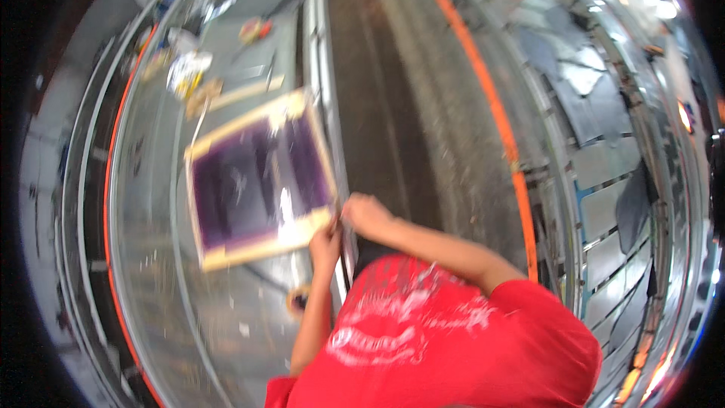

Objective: The person assembles a screen printing frame by applying masking tape to a purple mesh screen and securing it with metal clamps. They then place a white paper sheet onto the frame and adjust the clamps to hold everything in place.

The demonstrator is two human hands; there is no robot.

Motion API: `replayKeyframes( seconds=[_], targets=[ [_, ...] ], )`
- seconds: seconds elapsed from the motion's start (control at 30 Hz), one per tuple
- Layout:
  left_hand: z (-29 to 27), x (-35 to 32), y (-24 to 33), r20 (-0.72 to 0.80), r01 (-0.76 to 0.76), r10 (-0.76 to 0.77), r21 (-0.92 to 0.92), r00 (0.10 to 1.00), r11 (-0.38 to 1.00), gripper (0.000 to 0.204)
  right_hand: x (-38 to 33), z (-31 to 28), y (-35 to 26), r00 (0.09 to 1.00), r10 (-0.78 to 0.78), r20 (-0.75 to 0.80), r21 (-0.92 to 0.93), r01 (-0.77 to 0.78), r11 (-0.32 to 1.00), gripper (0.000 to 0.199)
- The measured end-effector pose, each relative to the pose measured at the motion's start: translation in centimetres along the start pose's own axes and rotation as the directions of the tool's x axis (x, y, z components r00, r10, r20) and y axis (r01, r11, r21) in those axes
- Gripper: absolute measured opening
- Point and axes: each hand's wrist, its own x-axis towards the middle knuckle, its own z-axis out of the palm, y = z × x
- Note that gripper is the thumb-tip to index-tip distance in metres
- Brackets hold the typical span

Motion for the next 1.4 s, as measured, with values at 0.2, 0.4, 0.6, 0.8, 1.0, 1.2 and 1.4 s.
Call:
replayKeyframes(
  seconds=[0.2,0.4,0.6,0.8,1.0,1.2,1.4],
  targets=[
    [0.5,-0.2,-0.1,0.072,0.184,-0.171,-0.268,0.983,0.945,0.041,-0.5,0.6,-0.2,0.999,0.029,0.026,0.209,-0.034,0.977,0.013],
    [1.9,-0.9,-0.9,0.096,0.237,-0.222,-0.181,0.97,0.954,0.039,-0.4,-0.3,-0.8,0.998,0.047,-0.044,0.269,-0.034,0.963,0.013],
    [1.1,-1.0,0.6,-0.011,0.08,-0.085,-0.241,0.996,0.967,0.041,-0.1,-3.6,-1.8,0.994,0.06,-0.088,0.049,-0.056,0.997,0.02],
    [-3.0,-2.5,-0.1,-0.201,0.046,-0.102,-0.267,0.974,0.963,0.043,-2.9,-7.7,3.8,0.921,0.389,0.033,0.137,-0.389,0.911,0.028],
    [-3.5,-5.4,-0.4,-0.079,0.221,-0.271,-0.385,0.959,0.896,0.034,-7.9,-8.4,8.5,0.823,0.561,0.087,-0.116,-0.551,0.826,0.028],
    [-0.6,-5.8,0.5,0.011,0.3,-0.35,-0.54,0.937,0.787,0.026,-5.9,-5.4,5.7,0.952,0.297,0.079,0.223,-0.307,0.925,0.035],
    [-0.4,-5.3,1.3,0.035,0.319,-0.369,-0.585,0.929,0.746,0.021,-2.3,-3.1,1.5,0.99,0.061,0.13,0.248,-0.092,0.964,0.043]
  ],
)
